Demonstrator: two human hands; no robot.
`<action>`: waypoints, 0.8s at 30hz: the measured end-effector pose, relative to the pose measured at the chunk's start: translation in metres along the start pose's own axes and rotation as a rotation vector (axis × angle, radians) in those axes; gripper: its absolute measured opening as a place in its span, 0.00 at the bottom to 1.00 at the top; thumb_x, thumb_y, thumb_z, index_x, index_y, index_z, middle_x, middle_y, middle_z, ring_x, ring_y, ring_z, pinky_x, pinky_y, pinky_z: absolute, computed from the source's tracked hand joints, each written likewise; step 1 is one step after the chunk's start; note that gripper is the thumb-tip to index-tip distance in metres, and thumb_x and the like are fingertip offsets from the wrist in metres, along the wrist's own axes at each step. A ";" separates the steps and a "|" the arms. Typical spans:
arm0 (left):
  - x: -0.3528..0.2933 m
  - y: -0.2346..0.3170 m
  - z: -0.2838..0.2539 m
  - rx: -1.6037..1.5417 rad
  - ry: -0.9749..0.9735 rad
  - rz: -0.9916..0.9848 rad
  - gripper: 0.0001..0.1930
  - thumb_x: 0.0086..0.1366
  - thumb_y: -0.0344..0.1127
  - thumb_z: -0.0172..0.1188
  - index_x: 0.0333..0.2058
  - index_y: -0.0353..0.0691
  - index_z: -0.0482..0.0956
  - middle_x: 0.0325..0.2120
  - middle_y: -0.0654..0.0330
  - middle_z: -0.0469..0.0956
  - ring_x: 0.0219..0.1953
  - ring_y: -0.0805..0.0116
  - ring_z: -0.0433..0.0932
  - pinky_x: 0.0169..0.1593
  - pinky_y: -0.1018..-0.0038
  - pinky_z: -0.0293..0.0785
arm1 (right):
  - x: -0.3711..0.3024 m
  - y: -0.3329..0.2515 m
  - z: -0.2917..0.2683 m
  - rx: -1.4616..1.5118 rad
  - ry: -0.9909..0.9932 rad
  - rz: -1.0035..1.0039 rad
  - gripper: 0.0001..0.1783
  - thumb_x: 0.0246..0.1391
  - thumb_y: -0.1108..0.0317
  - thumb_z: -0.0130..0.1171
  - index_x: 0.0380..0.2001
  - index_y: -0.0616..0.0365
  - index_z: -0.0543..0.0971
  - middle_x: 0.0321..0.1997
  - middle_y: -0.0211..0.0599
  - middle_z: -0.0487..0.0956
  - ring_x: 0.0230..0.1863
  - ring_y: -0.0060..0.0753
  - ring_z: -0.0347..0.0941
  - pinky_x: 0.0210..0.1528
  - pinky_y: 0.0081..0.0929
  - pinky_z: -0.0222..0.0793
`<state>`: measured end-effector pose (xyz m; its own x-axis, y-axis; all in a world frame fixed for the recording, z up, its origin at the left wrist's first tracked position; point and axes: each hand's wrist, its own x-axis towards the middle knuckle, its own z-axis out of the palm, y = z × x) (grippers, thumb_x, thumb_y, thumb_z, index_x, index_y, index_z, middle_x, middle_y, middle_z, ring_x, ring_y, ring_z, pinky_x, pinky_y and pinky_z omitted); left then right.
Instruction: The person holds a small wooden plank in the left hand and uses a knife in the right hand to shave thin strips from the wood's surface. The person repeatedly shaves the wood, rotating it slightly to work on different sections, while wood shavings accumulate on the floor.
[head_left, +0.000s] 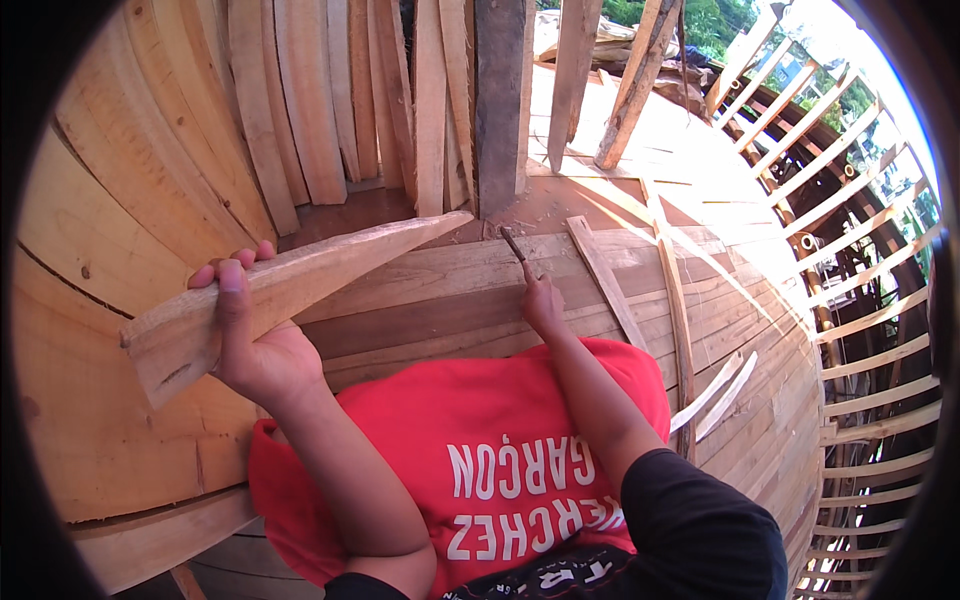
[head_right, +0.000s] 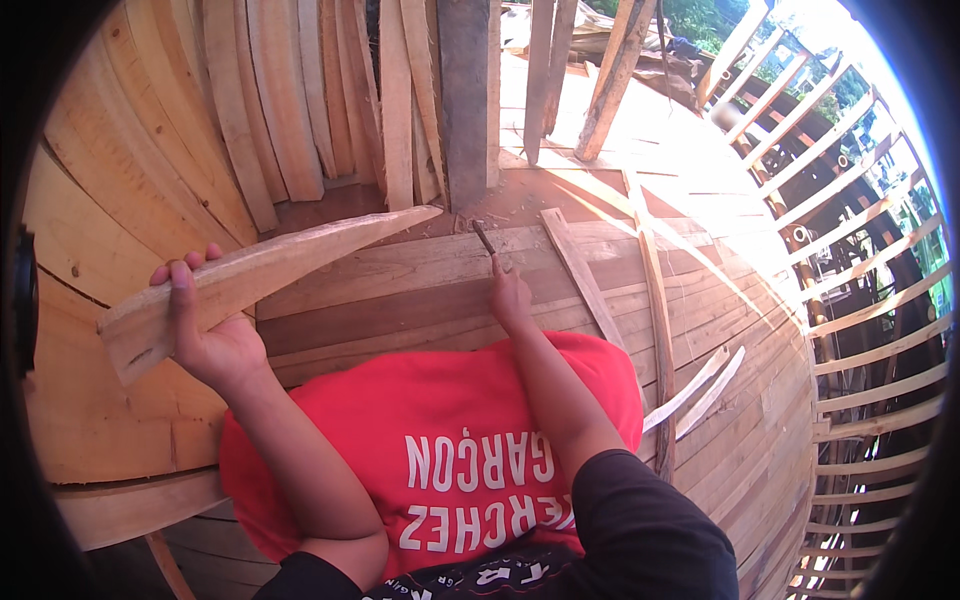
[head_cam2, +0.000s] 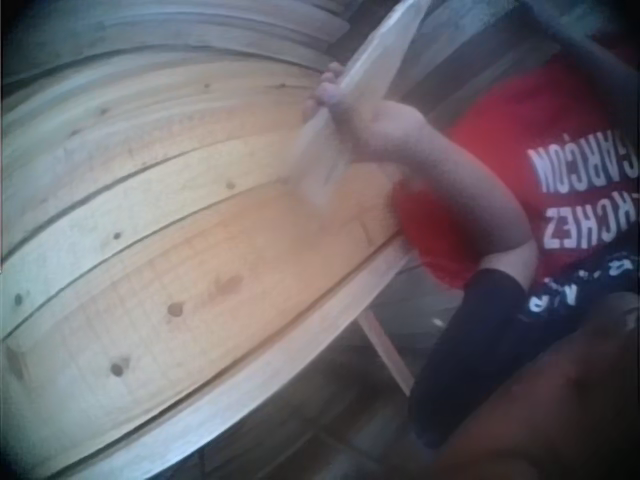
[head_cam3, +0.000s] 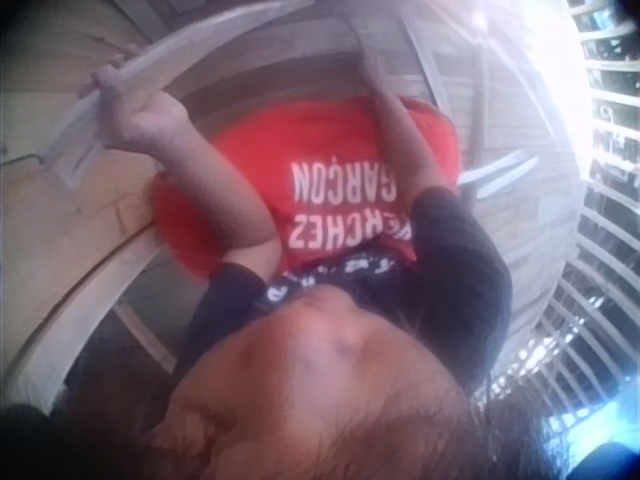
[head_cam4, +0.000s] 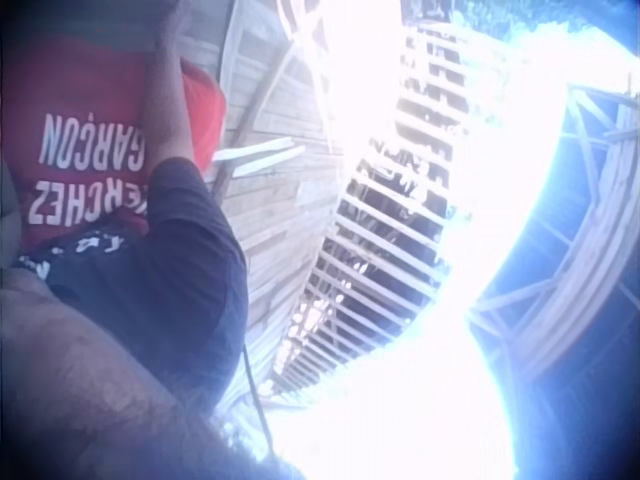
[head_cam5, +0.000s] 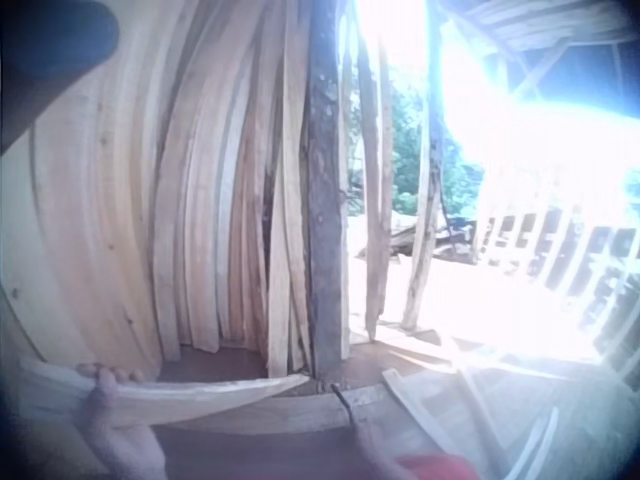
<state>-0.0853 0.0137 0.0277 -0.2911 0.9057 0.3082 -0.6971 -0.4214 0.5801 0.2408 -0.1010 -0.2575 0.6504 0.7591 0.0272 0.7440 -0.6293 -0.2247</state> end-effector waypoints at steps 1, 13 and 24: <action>0.001 0.001 0.000 0.003 0.012 0.009 0.11 0.59 0.23 0.63 0.41 0.38 0.74 0.32 0.61 0.76 0.39 0.65 0.78 0.51 0.55 0.76 | 0.000 -0.003 -0.003 0.007 0.034 -0.010 0.37 0.55 0.76 0.47 0.68 0.37 0.62 0.41 0.50 0.74 0.37 0.56 0.78 0.37 0.48 0.74; -0.002 -0.001 0.000 0.062 -0.040 0.008 0.13 0.60 0.26 0.63 0.43 0.36 0.72 0.34 0.61 0.75 0.41 0.69 0.76 0.56 0.58 0.74 | 0.017 0.009 0.014 -0.050 -0.061 0.038 0.40 0.53 0.76 0.49 0.69 0.39 0.59 0.44 0.51 0.75 0.40 0.58 0.78 0.39 0.49 0.75; 0.001 -0.005 -0.004 0.074 -0.021 0.005 0.12 0.60 0.26 0.63 0.42 0.36 0.73 0.34 0.59 0.75 0.41 0.68 0.77 0.55 0.58 0.74 | -0.049 -0.051 -0.008 0.015 -0.312 -0.752 0.44 0.52 0.78 0.49 0.71 0.33 0.54 0.42 0.51 0.73 0.33 0.54 0.77 0.34 0.49 0.74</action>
<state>-0.0847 0.0173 0.0224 -0.2804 0.9027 0.3263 -0.6450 -0.4290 0.6324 0.1724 -0.1070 -0.2399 -0.0963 0.9907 -0.0958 0.9611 0.0675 -0.2678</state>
